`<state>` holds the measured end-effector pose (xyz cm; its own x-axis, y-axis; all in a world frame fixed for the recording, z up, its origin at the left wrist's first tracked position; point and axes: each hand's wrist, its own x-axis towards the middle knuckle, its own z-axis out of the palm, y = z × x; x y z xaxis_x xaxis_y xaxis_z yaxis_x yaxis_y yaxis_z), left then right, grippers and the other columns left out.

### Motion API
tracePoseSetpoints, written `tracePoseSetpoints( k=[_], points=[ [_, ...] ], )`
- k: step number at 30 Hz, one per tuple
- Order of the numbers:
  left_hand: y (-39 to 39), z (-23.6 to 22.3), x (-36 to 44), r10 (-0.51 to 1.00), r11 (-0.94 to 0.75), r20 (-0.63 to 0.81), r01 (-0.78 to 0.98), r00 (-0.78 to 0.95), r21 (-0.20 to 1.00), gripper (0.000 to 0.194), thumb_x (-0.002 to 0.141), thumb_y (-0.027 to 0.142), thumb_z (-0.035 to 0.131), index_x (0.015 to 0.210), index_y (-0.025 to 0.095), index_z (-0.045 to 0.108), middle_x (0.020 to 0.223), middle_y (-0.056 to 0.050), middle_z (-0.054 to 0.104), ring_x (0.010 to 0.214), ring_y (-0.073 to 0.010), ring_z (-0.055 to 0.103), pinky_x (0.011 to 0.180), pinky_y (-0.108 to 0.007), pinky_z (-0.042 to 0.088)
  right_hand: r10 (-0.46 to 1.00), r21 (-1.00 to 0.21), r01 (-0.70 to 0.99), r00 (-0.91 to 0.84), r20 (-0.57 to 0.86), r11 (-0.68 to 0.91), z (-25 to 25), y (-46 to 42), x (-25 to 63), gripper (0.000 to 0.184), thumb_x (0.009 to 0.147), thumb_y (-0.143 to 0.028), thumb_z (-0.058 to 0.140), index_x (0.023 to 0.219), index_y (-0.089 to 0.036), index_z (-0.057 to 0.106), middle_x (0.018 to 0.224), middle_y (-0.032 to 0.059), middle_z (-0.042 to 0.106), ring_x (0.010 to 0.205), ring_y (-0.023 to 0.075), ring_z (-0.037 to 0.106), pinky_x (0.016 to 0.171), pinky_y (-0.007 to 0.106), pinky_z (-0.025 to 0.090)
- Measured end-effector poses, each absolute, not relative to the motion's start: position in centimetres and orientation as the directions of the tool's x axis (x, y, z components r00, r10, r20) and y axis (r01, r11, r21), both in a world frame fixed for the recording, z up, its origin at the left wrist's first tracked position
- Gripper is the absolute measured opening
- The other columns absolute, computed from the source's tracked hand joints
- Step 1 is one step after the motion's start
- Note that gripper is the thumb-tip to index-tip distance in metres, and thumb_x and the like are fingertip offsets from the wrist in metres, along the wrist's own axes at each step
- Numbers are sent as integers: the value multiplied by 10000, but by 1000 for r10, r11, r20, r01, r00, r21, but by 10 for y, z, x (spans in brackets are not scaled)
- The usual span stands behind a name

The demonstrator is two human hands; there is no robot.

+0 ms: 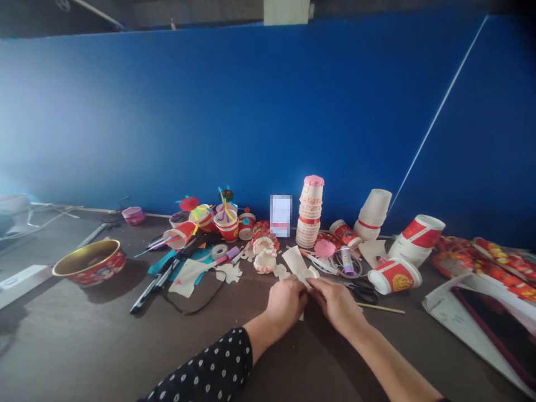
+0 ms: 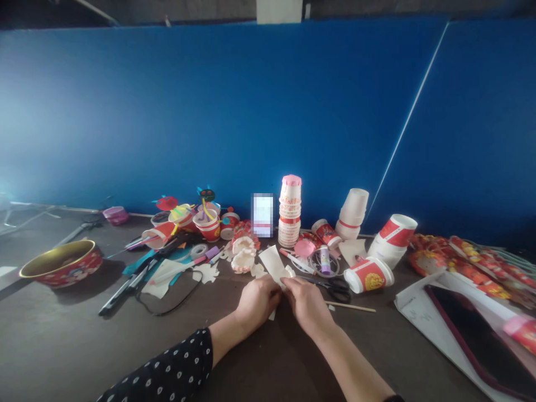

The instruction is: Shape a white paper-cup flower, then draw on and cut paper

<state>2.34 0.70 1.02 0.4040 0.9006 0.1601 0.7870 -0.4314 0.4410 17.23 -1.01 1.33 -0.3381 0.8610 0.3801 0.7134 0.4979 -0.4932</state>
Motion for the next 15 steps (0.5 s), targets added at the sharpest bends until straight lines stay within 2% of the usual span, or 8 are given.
tracePoseSetpoints(
  k=[7, 15],
  points=[
    [6, 12, 23, 899, -433, 161, 781, 406, 450, 173, 742, 211, 466, 768, 189, 636, 852, -34, 614, 814, -157, 554, 700, -229, 416, 862, -542, 675, -335, 380, 501, 17, -11, 172, 310, 826, -186, 399, 1066, -201, 593, 951, 79, 649, 867, 201, 593, 751, 317, 452],
    [5, 13, 24, 903, -428, 168, 788, 396, 443, 174, 743, 202, 461, 773, 188, 632, 838, -31, 612, 795, -151, 551, 685, -221, 406, 855, -529, 677, -339, 393, 512, 13, -11, 171, 316, 828, -188, 403, 1087, -200, 583, 997, 79, 646, 891, 190, 597, 762, 306, 461]
  ],
)
